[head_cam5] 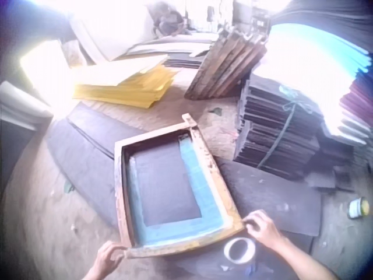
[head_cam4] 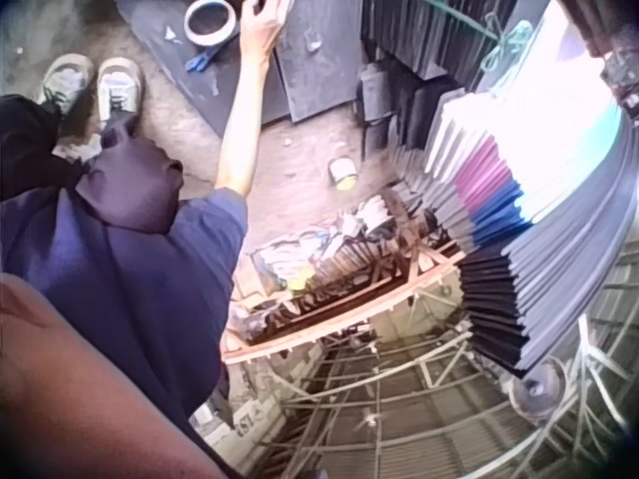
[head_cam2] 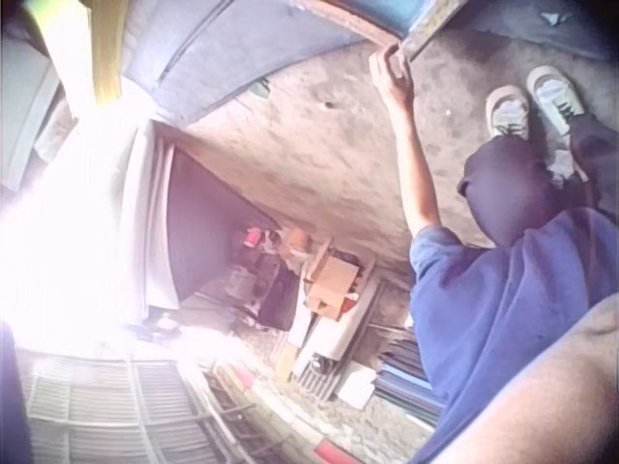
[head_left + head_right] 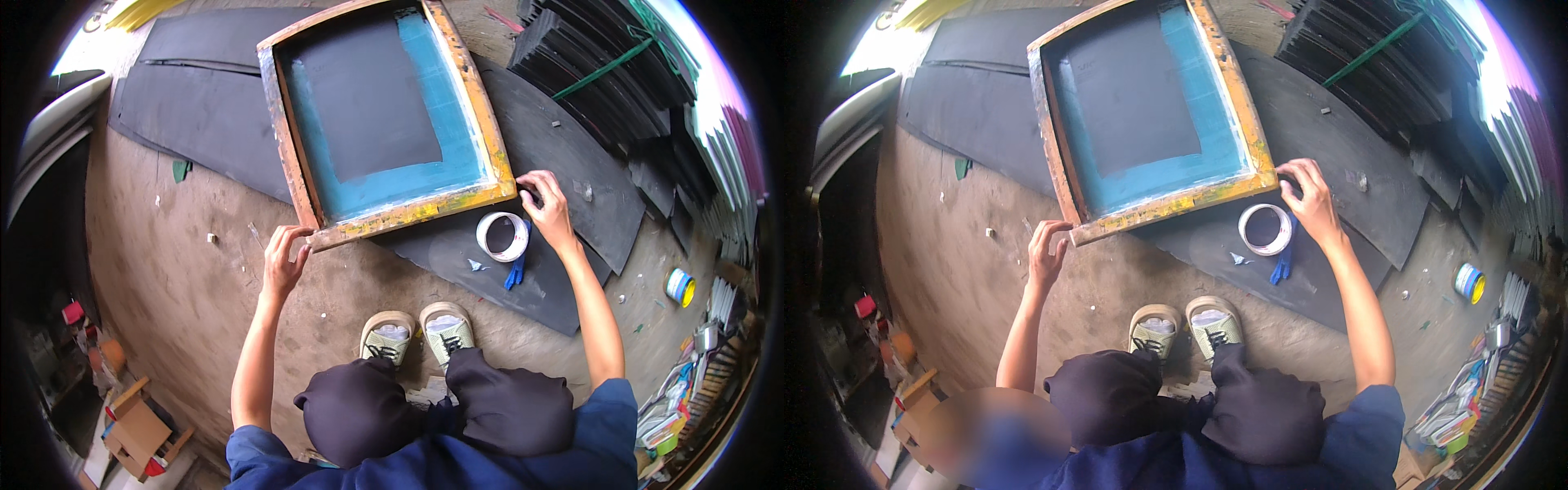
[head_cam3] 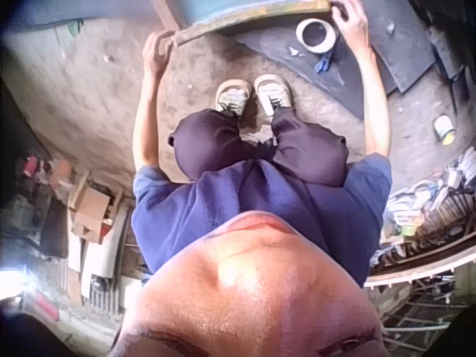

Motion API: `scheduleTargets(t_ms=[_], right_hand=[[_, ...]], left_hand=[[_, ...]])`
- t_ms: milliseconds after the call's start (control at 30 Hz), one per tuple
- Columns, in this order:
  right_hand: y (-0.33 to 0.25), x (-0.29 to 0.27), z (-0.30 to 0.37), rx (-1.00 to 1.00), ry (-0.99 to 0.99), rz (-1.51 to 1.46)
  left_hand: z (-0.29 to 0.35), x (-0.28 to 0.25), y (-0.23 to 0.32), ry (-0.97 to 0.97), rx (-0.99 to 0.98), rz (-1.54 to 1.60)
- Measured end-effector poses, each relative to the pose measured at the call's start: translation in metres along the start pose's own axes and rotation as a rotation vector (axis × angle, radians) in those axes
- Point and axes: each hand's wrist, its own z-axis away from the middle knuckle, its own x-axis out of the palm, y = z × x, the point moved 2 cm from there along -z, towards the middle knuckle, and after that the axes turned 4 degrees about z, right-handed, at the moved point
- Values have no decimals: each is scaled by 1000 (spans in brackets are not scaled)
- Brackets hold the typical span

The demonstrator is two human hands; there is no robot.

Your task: The person sits on the floor and applies strips of clear tape to the edges of a wooden frame with a teal interior. They repeatedly tear tape, align it along the frame edges, and smooth it down by hand.

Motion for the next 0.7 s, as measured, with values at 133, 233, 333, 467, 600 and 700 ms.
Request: scheduleTargets(t_ms=[133, 233, 333, 467, 600, 700], right_hand=[[-1, 14, -5, -34, 24, -38], [0, 28, -9, 5, 67, -78], [7, 34, -8, 108, 101, -148], [7, 37, -7, 153, 158, -193], [7, 36, -3, 126, 196, -195], [0, 36, -7, 64, 196, -86]], left_hand=[[-52, 29, 58, -105, 146, -23], [-102, 81, 112, -183, 259, 28], [-133, 138, 137, -159, 335, 21], [-147, 169, 148, -137, 238, 41], [-152, 178, 135, -162, 111, 197], [-155, 179, 122, -316, -234, 388]])
